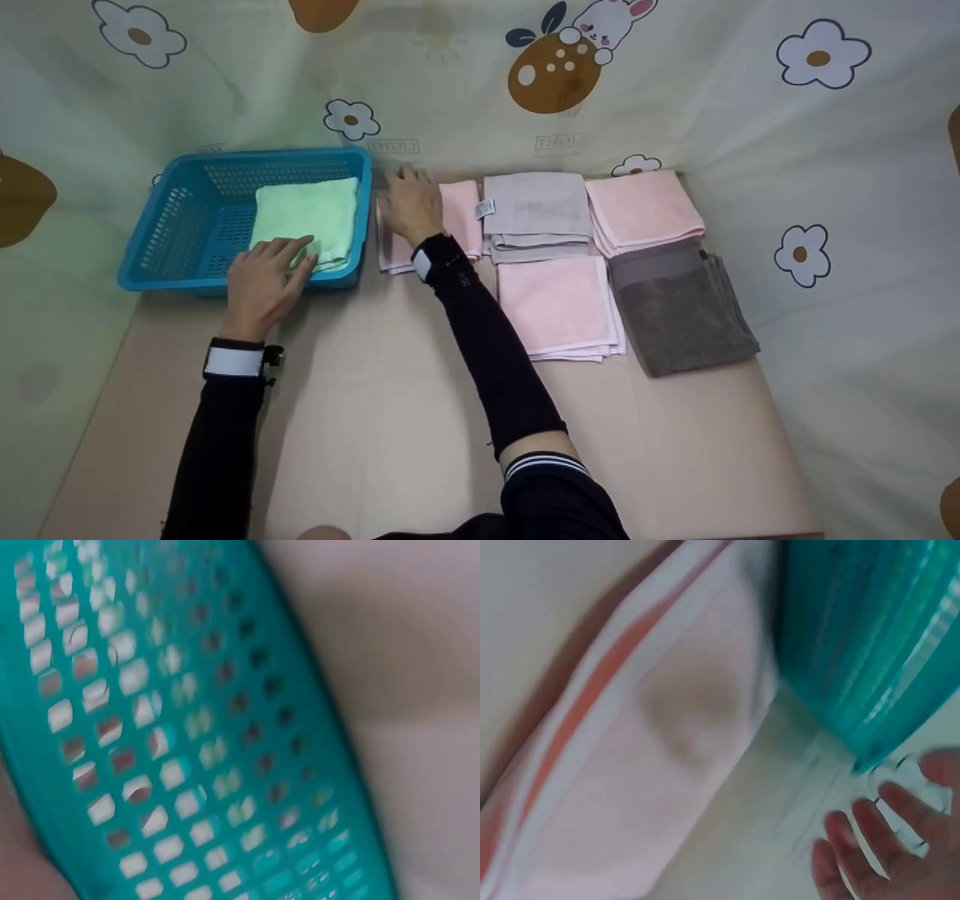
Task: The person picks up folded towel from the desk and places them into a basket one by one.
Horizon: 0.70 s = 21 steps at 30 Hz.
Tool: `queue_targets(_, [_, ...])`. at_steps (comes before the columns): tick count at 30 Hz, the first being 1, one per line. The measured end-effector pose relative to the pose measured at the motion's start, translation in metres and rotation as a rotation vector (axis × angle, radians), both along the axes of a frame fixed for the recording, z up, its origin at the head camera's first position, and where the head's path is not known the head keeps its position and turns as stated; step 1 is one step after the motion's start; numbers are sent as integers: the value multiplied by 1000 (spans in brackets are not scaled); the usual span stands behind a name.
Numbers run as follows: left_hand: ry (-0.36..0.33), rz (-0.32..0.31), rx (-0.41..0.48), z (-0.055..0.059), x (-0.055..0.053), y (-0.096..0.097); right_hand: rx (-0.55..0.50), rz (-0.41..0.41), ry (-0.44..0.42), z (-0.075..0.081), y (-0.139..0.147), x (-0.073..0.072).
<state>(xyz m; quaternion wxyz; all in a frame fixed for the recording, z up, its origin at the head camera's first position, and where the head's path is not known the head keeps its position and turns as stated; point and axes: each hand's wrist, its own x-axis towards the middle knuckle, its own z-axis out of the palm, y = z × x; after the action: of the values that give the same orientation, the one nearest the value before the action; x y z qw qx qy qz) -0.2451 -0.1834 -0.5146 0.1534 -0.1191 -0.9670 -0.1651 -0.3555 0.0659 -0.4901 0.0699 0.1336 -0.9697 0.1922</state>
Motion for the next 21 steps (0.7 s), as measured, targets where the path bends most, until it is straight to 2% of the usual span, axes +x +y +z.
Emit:
queue_targets(5, [73, 19, -12, -7, 4, 3, 139, 10, -147, -31, 43, -2])
queue_targets(9, [95, 28, -8, -9, 3, 4, 180, 52, -220, -47, 59, 1])
queue_targets(12, [103, 23, 5, -11, 2, 6, 203, 62, -224, -48, 62, 4])
queue_targets(16, [114, 19, 16, -11, 1, 7, 250, 62, -224, -43, 61, 14])
queue_targets(21, [104, 23, 19, -12, 1, 6, 293, 68, -210, -43, 57, 34])
